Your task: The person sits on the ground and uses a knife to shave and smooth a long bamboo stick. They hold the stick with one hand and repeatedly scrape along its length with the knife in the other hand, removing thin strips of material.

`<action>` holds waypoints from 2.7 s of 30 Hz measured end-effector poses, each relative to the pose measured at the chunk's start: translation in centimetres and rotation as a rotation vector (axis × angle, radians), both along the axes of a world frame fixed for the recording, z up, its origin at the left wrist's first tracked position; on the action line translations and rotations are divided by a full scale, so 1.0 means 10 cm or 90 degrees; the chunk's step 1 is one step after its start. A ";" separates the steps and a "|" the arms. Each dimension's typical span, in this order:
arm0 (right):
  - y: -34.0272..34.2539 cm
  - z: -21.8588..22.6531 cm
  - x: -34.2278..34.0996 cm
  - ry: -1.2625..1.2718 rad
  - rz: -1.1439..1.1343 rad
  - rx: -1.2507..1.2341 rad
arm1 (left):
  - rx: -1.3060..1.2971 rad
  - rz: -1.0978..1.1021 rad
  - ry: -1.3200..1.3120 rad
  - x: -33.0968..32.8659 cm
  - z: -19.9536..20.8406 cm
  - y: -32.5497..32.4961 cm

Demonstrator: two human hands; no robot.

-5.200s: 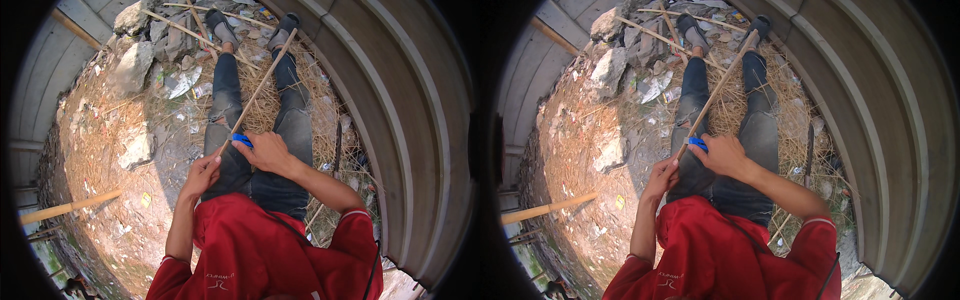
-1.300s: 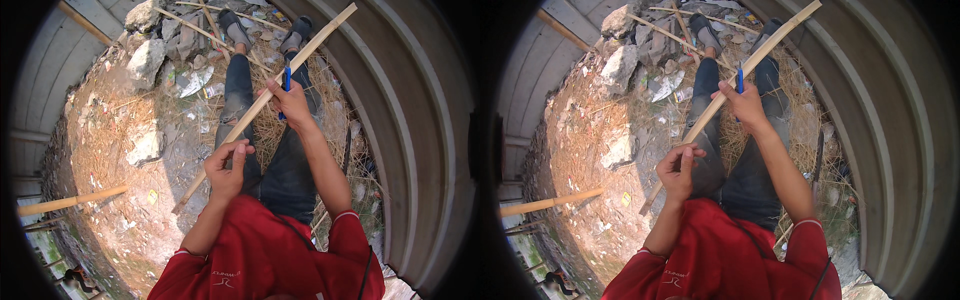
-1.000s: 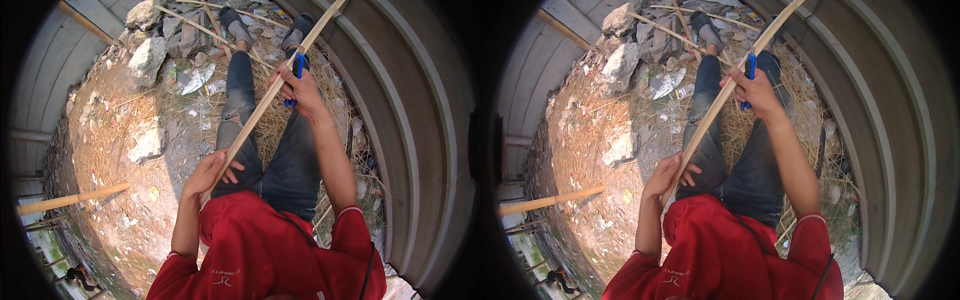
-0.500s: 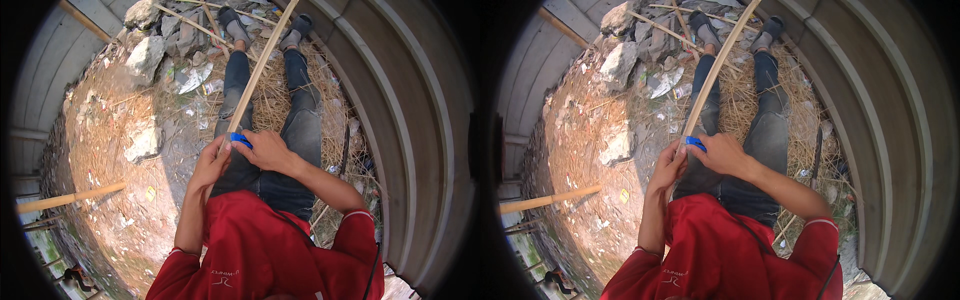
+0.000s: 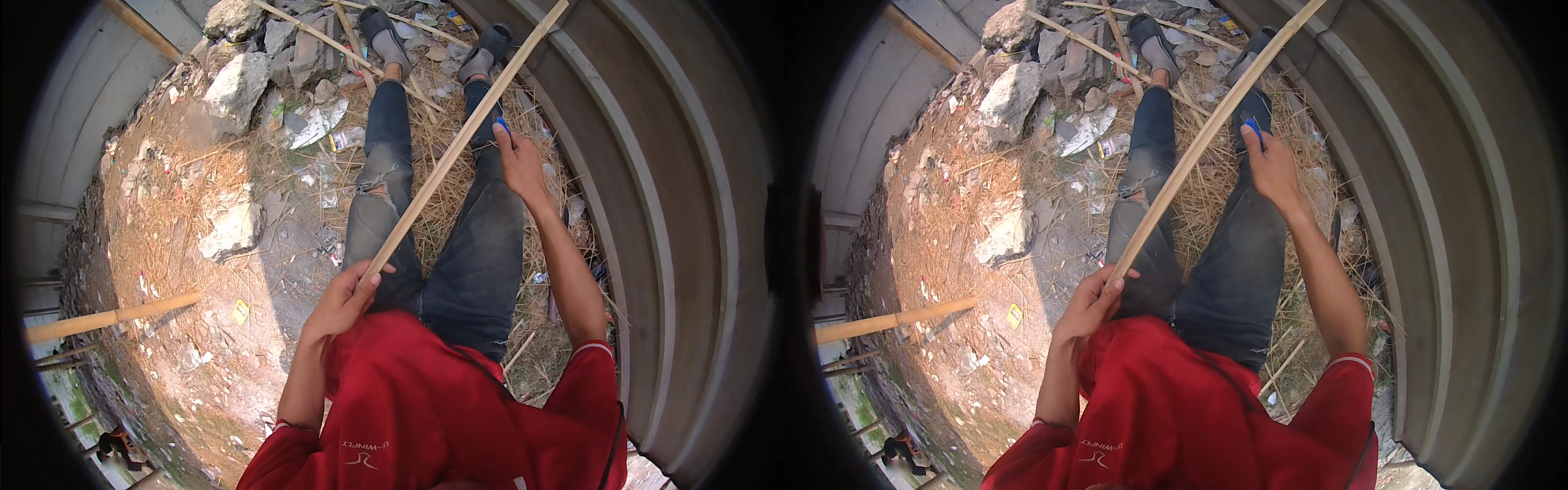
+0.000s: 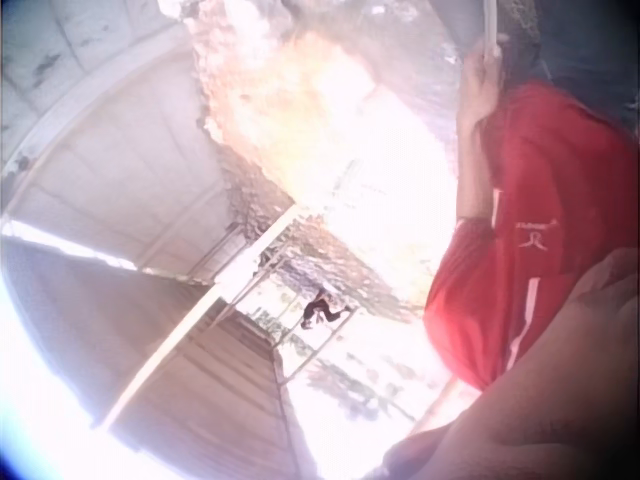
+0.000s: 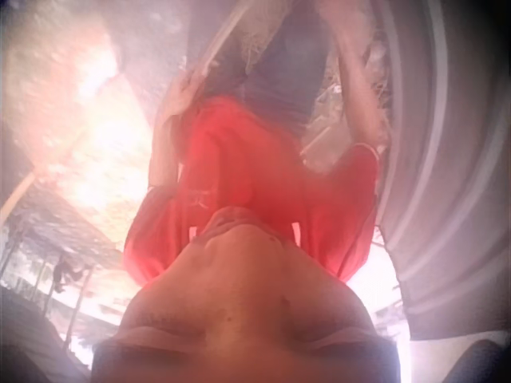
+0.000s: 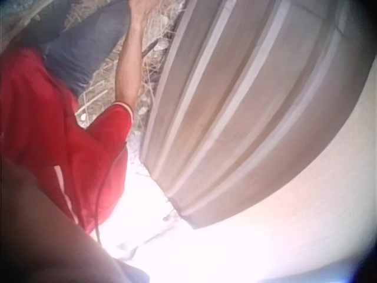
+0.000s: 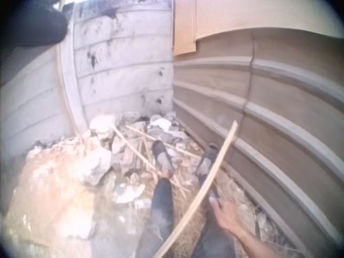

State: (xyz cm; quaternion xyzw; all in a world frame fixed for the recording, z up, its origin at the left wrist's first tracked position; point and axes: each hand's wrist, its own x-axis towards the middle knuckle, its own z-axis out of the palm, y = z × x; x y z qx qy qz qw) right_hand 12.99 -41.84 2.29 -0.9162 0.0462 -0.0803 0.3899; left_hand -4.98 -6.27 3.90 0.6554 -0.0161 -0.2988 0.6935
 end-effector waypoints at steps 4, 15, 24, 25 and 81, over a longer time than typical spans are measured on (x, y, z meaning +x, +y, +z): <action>0.69 0.29 -0.52 0.037 0.173 0.062 | -0.040 0.032 0.038 0.37 0.03 -0.13; 1.19 0.02 -0.82 0.029 0.383 -0.162 | 0.070 0.048 0.011 0.46 -0.16 -0.22; 0.44 0.00 0.29 0.048 -0.057 -0.109 | 0.186 0.018 -0.001 0.18 -0.15 0.13; -0.07 0.03 0.51 0.065 -0.155 -0.117 | 0.183 -0.022 -0.007 -0.09 -0.27 0.26; -0.37 -0.21 0.30 -0.021 -0.094 0.024 | 0.050 0.148 0.055 -0.15 -0.32 0.43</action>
